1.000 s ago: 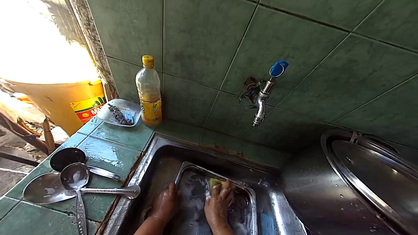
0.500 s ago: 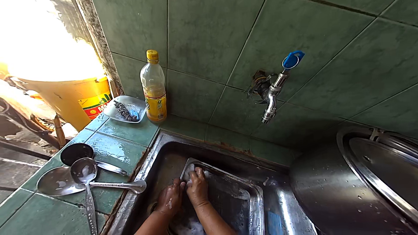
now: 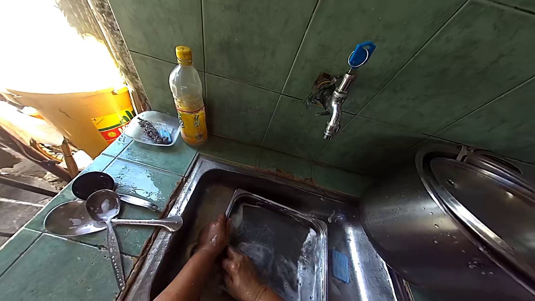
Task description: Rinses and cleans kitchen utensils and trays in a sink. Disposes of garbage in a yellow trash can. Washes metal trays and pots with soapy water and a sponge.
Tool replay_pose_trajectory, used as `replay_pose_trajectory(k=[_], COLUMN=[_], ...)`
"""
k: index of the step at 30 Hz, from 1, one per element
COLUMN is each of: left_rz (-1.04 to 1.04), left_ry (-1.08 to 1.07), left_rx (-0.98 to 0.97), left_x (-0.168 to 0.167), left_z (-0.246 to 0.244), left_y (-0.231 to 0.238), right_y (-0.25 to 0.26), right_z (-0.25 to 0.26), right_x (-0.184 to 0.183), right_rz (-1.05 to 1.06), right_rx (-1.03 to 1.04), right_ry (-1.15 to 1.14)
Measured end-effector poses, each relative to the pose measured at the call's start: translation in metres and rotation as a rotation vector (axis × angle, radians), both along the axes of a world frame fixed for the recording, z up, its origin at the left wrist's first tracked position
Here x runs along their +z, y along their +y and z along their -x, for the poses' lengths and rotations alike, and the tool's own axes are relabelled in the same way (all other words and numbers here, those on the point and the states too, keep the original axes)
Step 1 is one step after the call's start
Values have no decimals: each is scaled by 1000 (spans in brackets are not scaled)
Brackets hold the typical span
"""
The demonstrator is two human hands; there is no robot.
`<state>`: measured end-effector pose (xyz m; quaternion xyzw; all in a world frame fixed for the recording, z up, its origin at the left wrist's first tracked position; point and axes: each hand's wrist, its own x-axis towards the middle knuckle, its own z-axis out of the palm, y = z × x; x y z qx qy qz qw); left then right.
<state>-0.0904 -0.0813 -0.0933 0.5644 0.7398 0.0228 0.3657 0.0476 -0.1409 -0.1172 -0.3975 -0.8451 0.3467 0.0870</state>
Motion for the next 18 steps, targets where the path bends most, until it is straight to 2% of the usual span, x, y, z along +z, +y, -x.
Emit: replay_pose_trajectory(k=[4,10,13,18], left_rz=[36,50,45,45], left_ry=[19,13,-10,-11], left_rx=[15,5,-3,-34], left_x=[4,2,0,-1], left_z=[-1,0,2,3], left_y=[1,2,2,3], right_y=[-9,-23,-25,2], right_z=[-26,-128,-164,-173], right_x=[5,25,26,6], right_rz=[73,84,-33,-302], right_rx=[67,9,58,5], right_ry=[-18,-207,-306,-318])
